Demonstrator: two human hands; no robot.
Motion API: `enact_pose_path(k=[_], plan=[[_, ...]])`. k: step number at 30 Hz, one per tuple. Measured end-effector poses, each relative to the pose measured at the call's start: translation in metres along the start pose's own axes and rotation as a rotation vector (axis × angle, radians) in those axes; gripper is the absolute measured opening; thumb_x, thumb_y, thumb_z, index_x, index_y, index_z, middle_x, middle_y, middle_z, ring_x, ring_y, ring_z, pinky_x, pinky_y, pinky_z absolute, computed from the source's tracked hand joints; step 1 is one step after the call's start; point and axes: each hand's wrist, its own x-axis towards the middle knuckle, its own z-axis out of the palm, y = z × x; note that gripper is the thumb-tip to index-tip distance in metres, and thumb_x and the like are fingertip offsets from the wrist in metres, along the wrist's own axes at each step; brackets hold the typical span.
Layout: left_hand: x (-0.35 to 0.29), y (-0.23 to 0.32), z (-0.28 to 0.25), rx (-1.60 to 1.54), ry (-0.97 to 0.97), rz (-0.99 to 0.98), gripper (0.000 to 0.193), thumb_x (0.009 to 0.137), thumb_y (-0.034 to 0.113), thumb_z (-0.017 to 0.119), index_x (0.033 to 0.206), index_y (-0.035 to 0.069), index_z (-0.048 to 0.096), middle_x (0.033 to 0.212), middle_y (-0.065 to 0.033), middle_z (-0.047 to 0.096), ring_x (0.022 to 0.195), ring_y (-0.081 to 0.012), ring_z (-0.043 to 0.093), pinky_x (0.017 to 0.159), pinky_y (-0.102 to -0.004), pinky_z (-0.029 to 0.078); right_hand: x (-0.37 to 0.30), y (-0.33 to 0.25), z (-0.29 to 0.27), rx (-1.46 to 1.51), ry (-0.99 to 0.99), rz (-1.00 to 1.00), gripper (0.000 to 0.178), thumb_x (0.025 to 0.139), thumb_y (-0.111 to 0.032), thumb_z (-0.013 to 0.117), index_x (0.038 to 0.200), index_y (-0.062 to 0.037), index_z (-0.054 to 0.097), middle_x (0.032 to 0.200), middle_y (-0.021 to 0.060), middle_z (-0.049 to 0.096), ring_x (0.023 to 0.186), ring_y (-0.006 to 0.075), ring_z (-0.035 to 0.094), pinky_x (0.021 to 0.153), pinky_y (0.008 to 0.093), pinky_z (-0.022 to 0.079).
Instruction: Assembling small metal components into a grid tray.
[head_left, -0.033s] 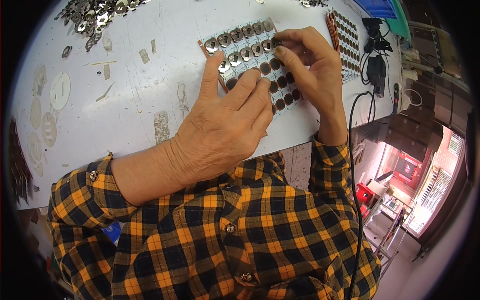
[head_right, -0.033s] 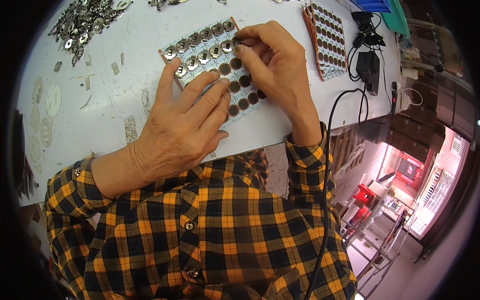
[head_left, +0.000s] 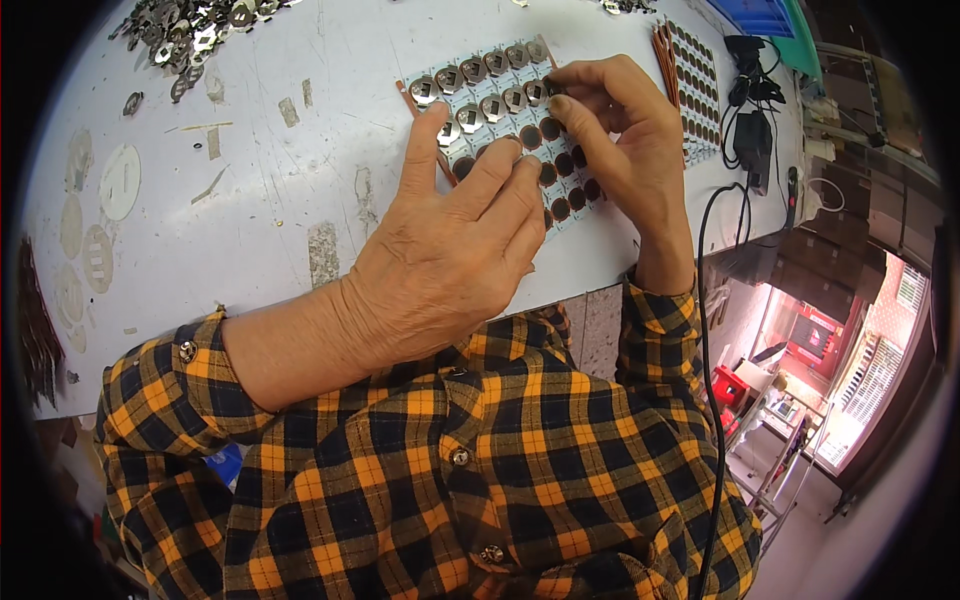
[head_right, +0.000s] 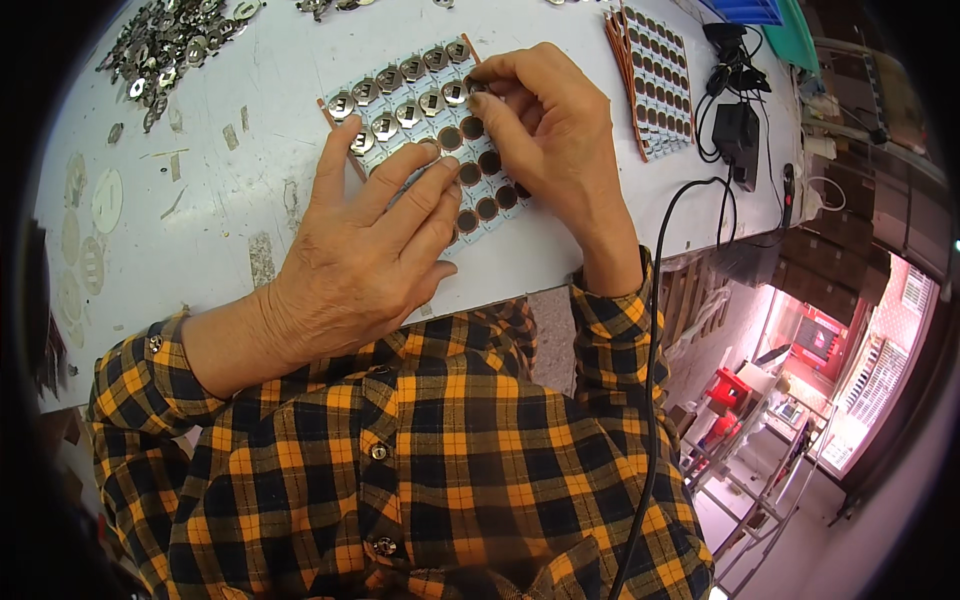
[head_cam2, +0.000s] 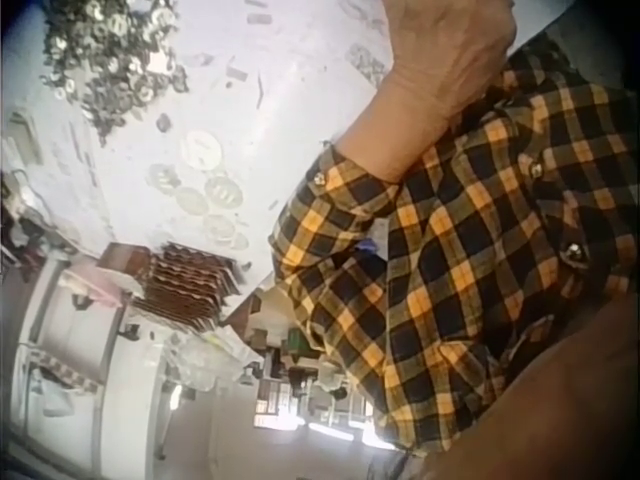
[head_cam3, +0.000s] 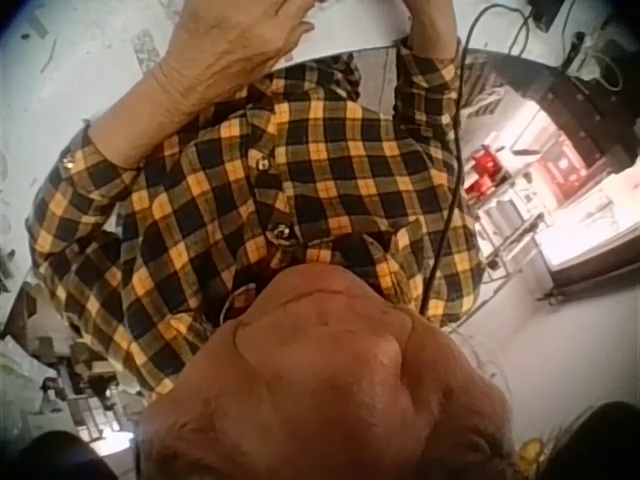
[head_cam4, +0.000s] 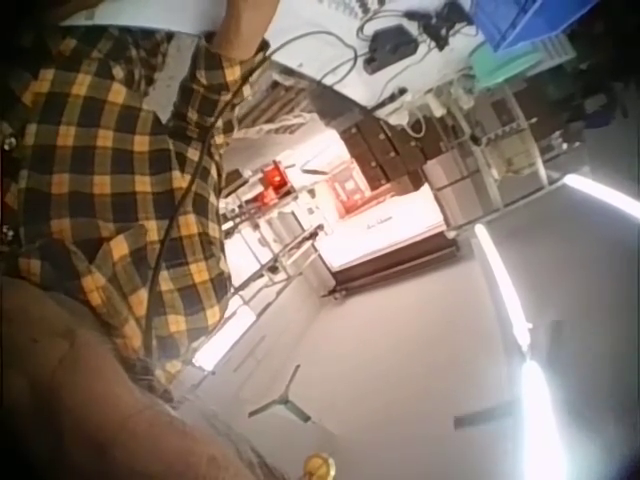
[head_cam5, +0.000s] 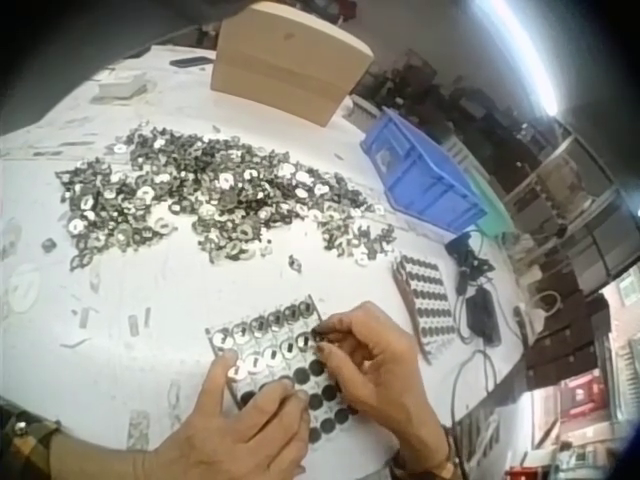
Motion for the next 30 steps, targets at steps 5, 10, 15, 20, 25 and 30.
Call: enact_pose_path(k=[5, 10, 15, 20, 25, 30], plan=[[0.001, 0.0, 0.001, 0.014, -0.001, 0.0, 0.053, 0.077, 0.032, 0.083, 0.117, -0.001, 0.07, 0.13, -0.0144, 0.063, 0.134, -0.0289, 0.053, 0.117, -0.0728, 0.023, -0.008, -0.005, -0.001, 0.002, 0.022, 0.054, 0.017, 0.094, 0.003, 0.071, 0.111, 0.0013, 0.068, 0.099, 0.0006, 0.067, 0.082, 0.0046, 0.064, 0.07, 0.0182, 0.05], [-0.001, 0.0, 0.0, 0.01, -0.001, -0.005, 0.055, 0.076, 0.031, 0.083, 0.117, -0.002, 0.069, 0.131, -0.0145, 0.063, 0.133, -0.0291, 0.053, 0.116, -0.0729, 0.025, -0.011, -0.006, 0.004, 0.16, 0.049, 0.068, 0.019, 0.095, 0.003, 0.071, 0.114, 0.0016, 0.067, 0.095, 0.0003, 0.07, 0.077, 0.0034, 0.061, 0.068, 0.017, 0.049], [-0.001, 0.0, 0.001, 0.009, -0.005, 0.004, 0.055, 0.076, 0.031, 0.083, 0.117, -0.002, 0.069, 0.131, -0.0148, 0.063, 0.133, -0.0293, 0.053, 0.116, -0.0728, 0.026, -0.002, -0.003, 0.0, 0.487, 0.128, 0.232, 0.018, 0.096, 0.001, 0.072, 0.113, 0.003, 0.068, 0.094, 0.0017, 0.072, 0.079, 0.0032, 0.062, 0.069, 0.015, 0.047], [-0.001, 0.0, 0.001, 0.009, -0.001, 0.004, 0.054, 0.076, 0.031, 0.083, 0.117, -0.002, 0.07, 0.131, -0.015, 0.063, 0.133, -0.0292, 0.053, 0.115, -0.0728, 0.026, 0.003, 0.006, 0.002, 0.31, 0.055, 0.132, 0.016, 0.095, 0.001, 0.072, 0.111, 0.0048, 0.07, 0.095, 0.0034, 0.073, 0.084, 0.0055, 0.066, 0.074, 0.0167, 0.051], [-0.002, -0.001, 0.002, 0.013, -0.001, 0.002, 0.053, 0.076, 0.031, 0.083, 0.117, -0.001, 0.07, 0.131, -0.0139, 0.063, 0.133, -0.0289, 0.053, 0.116, -0.0727, 0.025, 0.008, 0.009, -0.005, 0.278, -0.003, 0.063, 0.015, 0.095, 0.003, 0.071, 0.109, 0.0062, 0.071, 0.097, 0.0064, 0.075, 0.089, 0.0085, 0.069, 0.081, 0.0194, 0.055], [-0.002, -0.001, 0.002, 0.027, 0.003, 0.0, 0.054, 0.076, 0.032, 0.083, 0.116, -0.001, 0.07, 0.13, -0.0135, 0.063, 0.133, -0.0287, 0.053, 0.116, -0.0726, 0.024, 0.007, 0.007, -0.002, 0.266, 0.029, 0.103, 0.013, 0.095, 0.003, 0.071, 0.108, 0.0064, 0.073, 0.099, 0.0071, 0.075, 0.091, 0.0088, 0.07, 0.083, 0.0198, 0.055]])
